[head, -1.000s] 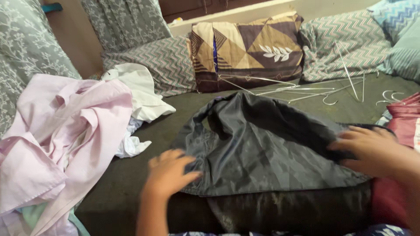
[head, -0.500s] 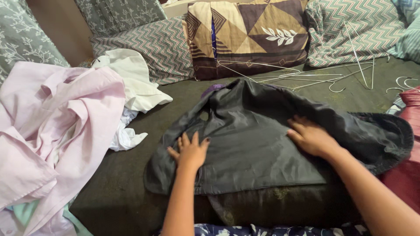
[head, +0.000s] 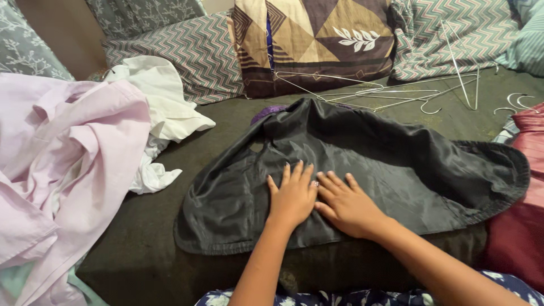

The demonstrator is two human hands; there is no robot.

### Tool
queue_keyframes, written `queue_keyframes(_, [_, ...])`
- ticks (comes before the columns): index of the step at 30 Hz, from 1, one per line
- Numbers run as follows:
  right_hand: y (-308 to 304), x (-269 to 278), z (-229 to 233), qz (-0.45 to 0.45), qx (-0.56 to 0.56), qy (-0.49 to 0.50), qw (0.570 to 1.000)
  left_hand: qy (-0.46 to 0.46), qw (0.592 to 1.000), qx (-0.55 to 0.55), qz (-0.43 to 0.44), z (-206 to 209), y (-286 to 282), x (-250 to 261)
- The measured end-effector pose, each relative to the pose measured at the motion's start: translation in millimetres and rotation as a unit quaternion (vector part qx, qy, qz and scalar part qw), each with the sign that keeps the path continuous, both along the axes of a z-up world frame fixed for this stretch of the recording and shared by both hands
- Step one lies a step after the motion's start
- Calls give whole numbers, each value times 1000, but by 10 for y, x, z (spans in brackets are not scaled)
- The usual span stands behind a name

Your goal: The person places a red jacket on a hanger and sets it aside. Then the person buttons a purple vest, places it on a hanger, and sets it aside. Finally, the person places a pink shirt on a hanger.

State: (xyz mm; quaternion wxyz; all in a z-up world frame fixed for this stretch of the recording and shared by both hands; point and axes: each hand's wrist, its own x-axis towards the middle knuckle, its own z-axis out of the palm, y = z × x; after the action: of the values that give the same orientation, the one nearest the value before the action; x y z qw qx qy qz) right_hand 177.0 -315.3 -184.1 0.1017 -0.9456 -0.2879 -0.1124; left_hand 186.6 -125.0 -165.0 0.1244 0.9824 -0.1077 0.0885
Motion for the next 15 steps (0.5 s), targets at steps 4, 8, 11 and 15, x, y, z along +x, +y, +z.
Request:
queue_keyframes(4, [-175,146,22,6,-14,17,1000,46,998,-9,30,-27,70,148])
queue_keyframes(8, [-943,565,91,-182,-33,79,980,47,993,8,105,-64,521,269])
queue_keyframes(11, [-1329,776,-18,-178,7,41,983,38,994,-6,100,-115,631,293])
queue_keyframes(15, [-1390,822,-156,-193,-1,44,980,33,994,5,102,-172,623,290])
